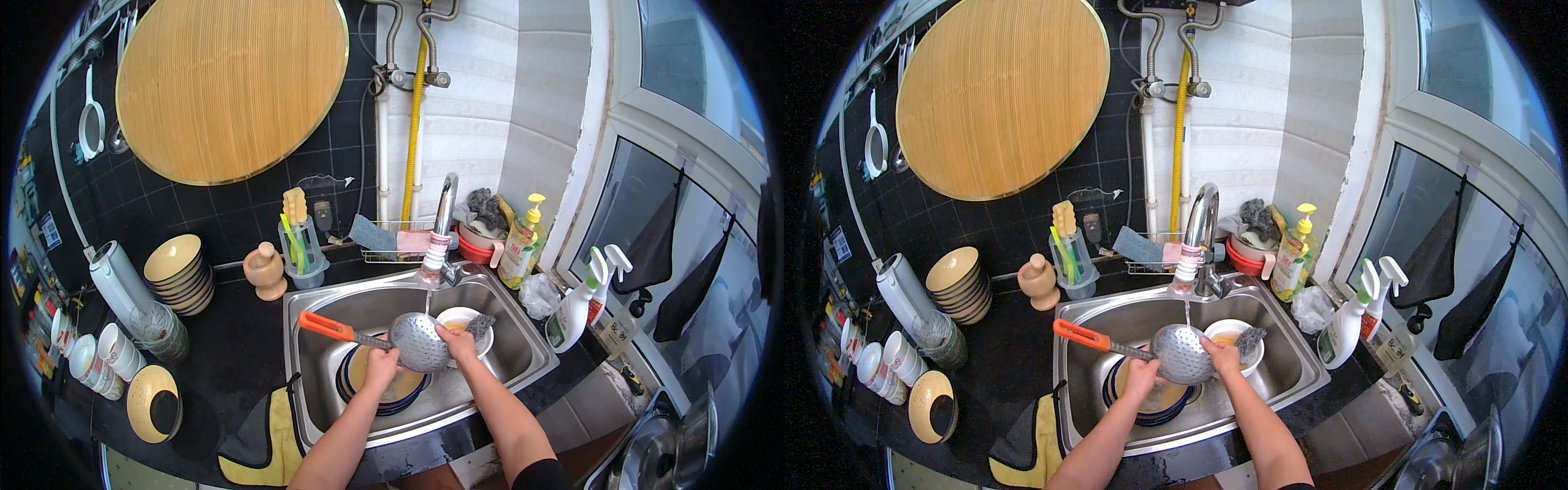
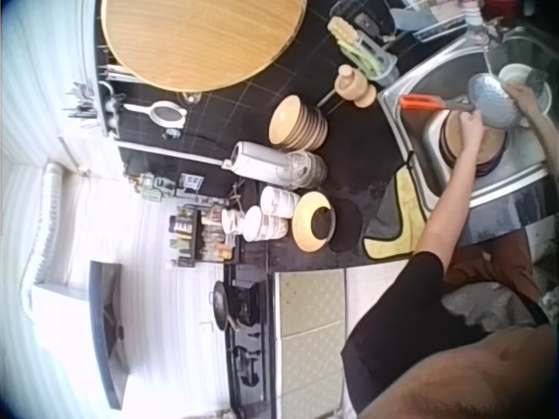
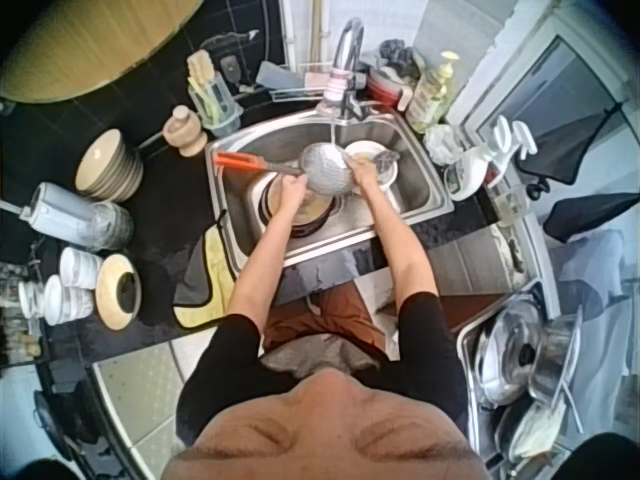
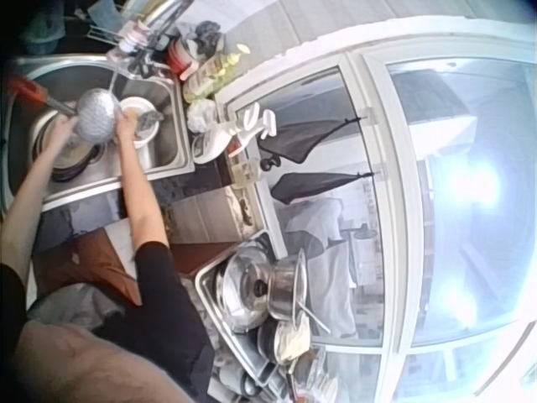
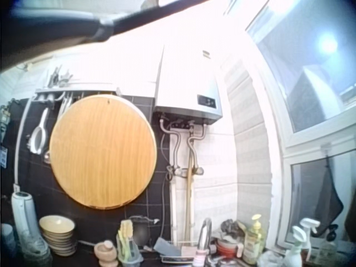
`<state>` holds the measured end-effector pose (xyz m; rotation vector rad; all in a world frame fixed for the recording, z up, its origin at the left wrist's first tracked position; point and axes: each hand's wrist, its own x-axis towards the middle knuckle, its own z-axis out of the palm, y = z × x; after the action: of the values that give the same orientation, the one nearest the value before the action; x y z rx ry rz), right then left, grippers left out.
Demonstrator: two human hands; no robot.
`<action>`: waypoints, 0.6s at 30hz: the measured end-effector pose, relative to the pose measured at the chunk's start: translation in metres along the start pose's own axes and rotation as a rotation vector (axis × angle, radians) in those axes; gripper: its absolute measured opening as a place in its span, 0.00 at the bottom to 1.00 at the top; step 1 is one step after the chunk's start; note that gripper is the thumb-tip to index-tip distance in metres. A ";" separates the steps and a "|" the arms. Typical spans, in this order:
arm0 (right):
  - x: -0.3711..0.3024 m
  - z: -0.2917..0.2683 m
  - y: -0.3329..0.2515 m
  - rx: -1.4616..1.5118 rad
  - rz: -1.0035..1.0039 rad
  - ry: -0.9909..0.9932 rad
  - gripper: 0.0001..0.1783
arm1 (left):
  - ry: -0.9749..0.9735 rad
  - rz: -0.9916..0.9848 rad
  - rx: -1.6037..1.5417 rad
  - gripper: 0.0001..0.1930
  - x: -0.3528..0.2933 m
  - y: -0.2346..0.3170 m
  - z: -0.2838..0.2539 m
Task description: The person washes a metal slotted spoon and a small white bowl in a kitchen sink. They use a steel wool scrubber to clean the utensils under running water, rinsing them thoroughly before placing them aside.
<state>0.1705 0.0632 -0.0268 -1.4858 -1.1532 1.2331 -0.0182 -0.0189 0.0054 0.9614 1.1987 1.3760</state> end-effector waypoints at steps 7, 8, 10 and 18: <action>-0.023 0.004 -0.053 -1.062 -0.334 0.079 0.26 | -0.118 -0.159 -0.254 0.21 0.002 -0.011 0.000; -0.027 0.005 -0.059 -1.145 -0.326 0.033 0.27 | -0.137 -0.165 -0.284 0.21 0.001 -0.011 0.002; -0.026 0.008 -0.042 -1.340 -0.745 0.197 0.30 | -0.176 -0.176 -0.344 0.19 -0.001 -0.014 0.005; -0.058 0.010 -0.065 -1.258 -0.698 -0.571 0.33 | -0.270 -0.184 -0.482 0.14 -0.001 -0.020 0.004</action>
<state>0.1478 0.0202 0.0459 -1.2454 -2.8493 0.3400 -0.0103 -0.0194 -0.0136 0.6488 0.6876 1.2604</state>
